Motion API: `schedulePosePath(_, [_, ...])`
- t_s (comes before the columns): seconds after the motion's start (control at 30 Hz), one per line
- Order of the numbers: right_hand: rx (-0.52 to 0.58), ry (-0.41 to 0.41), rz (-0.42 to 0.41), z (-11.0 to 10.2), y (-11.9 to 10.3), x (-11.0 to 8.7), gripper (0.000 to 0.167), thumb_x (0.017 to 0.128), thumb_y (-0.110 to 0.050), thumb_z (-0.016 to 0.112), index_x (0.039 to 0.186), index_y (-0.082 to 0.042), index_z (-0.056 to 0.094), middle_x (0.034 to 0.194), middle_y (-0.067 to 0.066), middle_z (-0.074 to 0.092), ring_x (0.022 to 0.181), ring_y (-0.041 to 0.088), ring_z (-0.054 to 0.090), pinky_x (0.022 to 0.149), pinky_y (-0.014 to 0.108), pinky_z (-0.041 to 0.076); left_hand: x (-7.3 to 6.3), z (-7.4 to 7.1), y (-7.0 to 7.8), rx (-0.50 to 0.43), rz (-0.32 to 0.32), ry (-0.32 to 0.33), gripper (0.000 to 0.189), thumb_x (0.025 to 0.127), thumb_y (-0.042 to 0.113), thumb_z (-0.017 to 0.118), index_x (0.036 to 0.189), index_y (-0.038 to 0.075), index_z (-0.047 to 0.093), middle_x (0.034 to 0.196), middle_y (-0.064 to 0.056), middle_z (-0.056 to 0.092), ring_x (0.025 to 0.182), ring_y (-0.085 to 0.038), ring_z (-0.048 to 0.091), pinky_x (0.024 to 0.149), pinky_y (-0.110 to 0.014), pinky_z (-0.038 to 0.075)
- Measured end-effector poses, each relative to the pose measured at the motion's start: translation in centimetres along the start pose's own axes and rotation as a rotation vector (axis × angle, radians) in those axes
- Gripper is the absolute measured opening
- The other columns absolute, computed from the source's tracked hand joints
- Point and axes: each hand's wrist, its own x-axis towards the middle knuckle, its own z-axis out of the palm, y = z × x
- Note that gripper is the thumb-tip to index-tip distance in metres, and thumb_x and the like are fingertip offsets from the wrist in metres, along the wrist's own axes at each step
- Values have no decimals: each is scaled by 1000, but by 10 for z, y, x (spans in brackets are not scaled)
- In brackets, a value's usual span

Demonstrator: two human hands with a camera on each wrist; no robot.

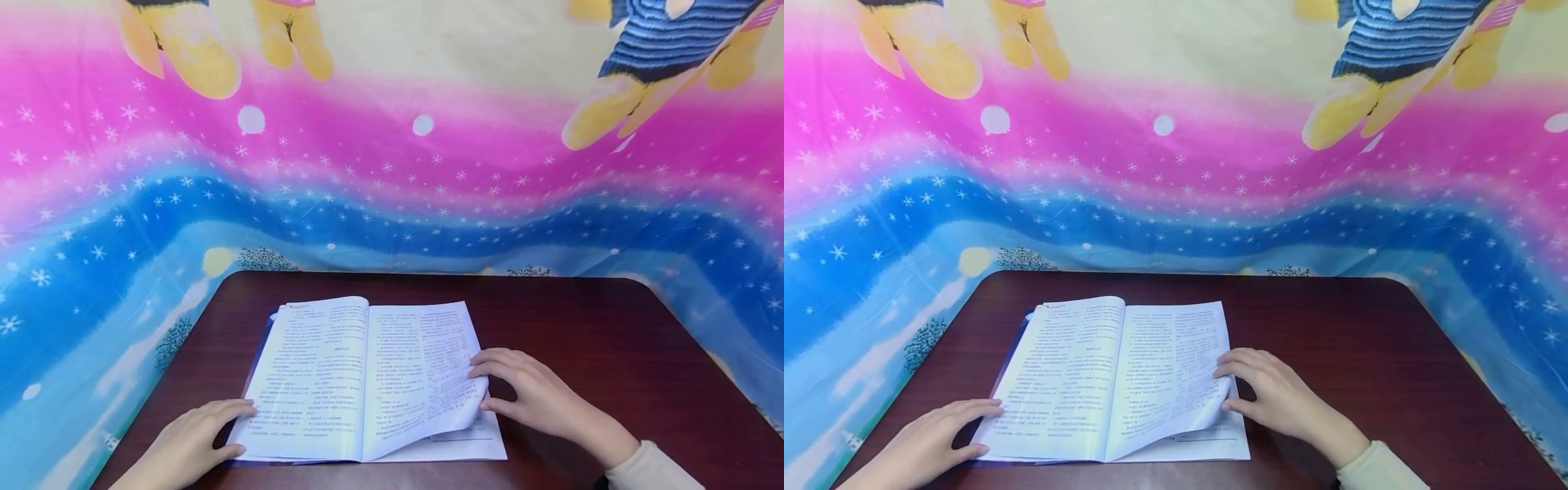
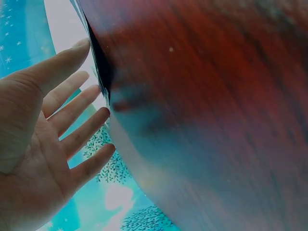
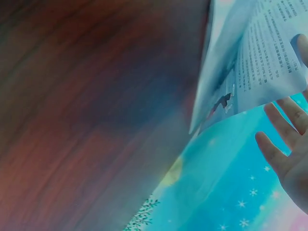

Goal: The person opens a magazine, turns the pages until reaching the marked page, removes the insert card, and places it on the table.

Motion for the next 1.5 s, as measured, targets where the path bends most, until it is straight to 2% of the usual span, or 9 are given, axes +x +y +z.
schedulePosePath(0.23, [24,52,-15,-2,-5,11,40,77,-36,85,112,-27,70,124,-9,63,118,14,56,100,33,40,0,0,3,-2,16,7,54,76,35,84,124,16,68,127,-3,64,120,-32,57,95,-59,45])
schedulePosePath(0.47, [56,85,-26,-6,-12,26,41,75,-32,87,111,-25,69,124,-8,63,122,16,55,103,32,37,-3,-2,15,27,125,117,45,81,31,81,123,18,69,125,-1,65,117,-28,60,93,-53,49])
schedulePosePath(0.57, [69,105,-44,-8,-15,33,40,76,-31,86,111,-24,69,124,-8,62,124,19,54,107,29,33,-1,-4,28,29,193,171,39,84,29,79,122,21,69,124,2,65,115,-25,61,91,-50,51])
schedulePosePath(0.73, [87,141,-74,-9,-20,44,39,77,-29,85,112,-23,68,126,-6,62,125,20,53,109,27,30,6,-6,59,25,325,270,34,87,27,77,120,24,69,121,8,66,112,-17,63,89,-47,53])
schedulePosePath(0.83, [93,153,-79,-10,-24,51,39,77,-30,85,112,-22,68,126,-5,62,125,20,52,109,30,32,12,-6,75,-2,378,321,33,87,25,77,119,24,69,120,12,66,110,-12,63,88,-44,54])
schedulePosePath(0.97, [103,155,-72,-10,-30,59,38,78,-31,85,112,-22,68,127,-5,62,126,18,51,108,33,34,21,-4,90,-57,435,376,33,86,23,78,119,23,70,120,14,65,111,-10,62,89,-41,54])
schedulePosePath(1.17, [127,171,-75,-8,-37,70,38,80,-34,84,111,-22,68,128,-3,61,127,19,51,109,37,35,33,-4,108,-161,557,464,41,84,21,81,123,23,68,124,14,64,113,-9,62,89,-40,54])
schedulePosePath(1.37, [135,176,-88,-8,-45,79,38,80,-37,84,111,-21,68,127,-4,62,129,18,49,110,39,35,38,-13,131,-224,710,555,44,89,27,77,130,22,63,128,8,63,115,-13,62,90,-40,54])
schedulePosePath(1.5, [134,190,-107,-7,-49,86,39,79,-38,84,110,-21,68,126,-3,62,129,18,50,108,41,38,40,-20,147,-241,743,563,47,89,27,77,133,21,62,132,5,61,117,-15,61,91,-41,54])
